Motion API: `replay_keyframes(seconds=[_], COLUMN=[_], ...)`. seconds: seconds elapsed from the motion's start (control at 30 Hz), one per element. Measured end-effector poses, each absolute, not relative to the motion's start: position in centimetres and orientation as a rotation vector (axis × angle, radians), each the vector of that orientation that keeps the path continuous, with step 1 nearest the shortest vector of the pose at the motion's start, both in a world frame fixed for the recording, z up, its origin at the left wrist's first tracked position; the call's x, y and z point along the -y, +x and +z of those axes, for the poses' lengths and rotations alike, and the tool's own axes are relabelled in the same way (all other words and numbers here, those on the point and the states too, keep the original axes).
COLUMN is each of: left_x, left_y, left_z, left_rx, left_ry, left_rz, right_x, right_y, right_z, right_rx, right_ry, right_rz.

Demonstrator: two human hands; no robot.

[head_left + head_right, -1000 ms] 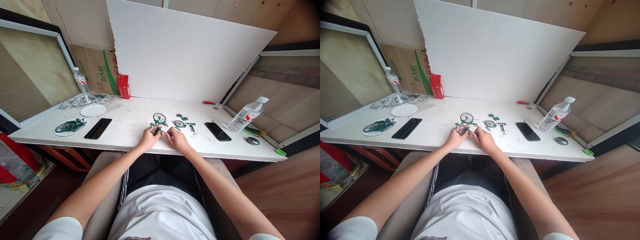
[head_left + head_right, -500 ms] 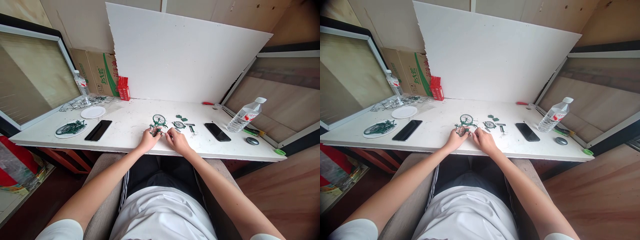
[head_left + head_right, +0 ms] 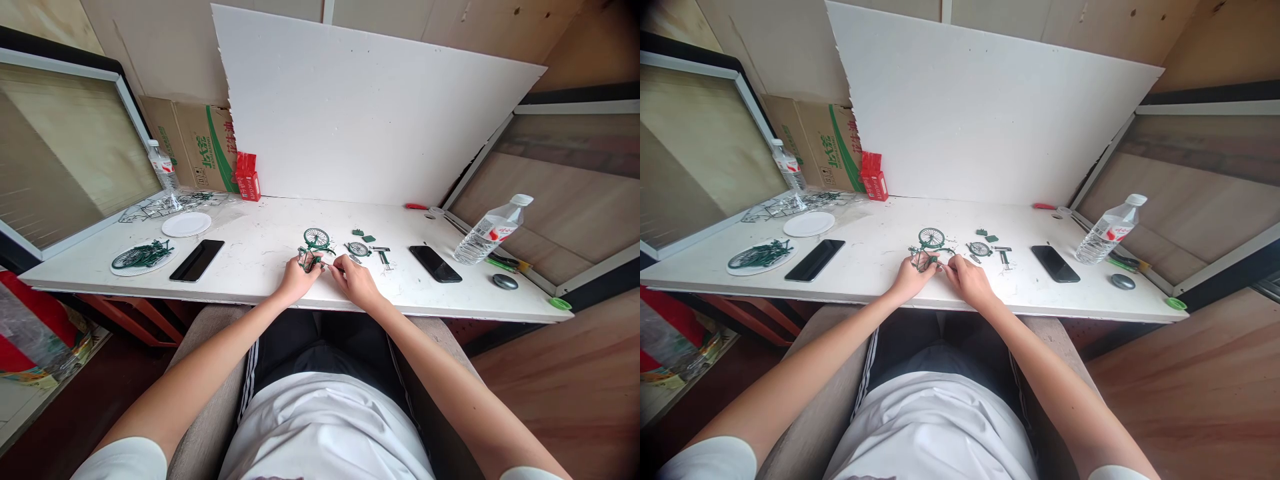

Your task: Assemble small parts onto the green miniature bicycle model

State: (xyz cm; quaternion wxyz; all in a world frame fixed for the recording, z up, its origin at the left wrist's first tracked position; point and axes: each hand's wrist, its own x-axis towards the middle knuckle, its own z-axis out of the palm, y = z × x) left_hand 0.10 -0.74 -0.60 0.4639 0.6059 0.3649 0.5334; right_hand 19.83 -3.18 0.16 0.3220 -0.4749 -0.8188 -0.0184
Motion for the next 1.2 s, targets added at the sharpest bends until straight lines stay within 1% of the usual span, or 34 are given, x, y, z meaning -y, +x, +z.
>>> replay_keyframes(seconds=[0.47,0.77,0.97,1.2], left_x=[1.0,0.92,0.68,1.04], left_y=[0.0,-0.12,-0.21,-0.06], left_z=[-0.16,-0.62,-1.12,-0.49], left_rx=[-0.969,-0.957,-0.944,-0.933], left_ry=[1.567,1.648,1.733,1.706], left_rz=[1.31,1.329,1.316,1.312], right_x=[3.4,3.43,3.47,3.83], right_y=[19.69,19.72,19.82,19.73], right_z=[0.36,0.51,0.48,0.96], right_rx=[2.179,2.256,2.218,2.175], right_ry=[-1.223,-1.23,-1.318,-1.344], right_rz=[-0.09,-0.18,-0.098,0.012])
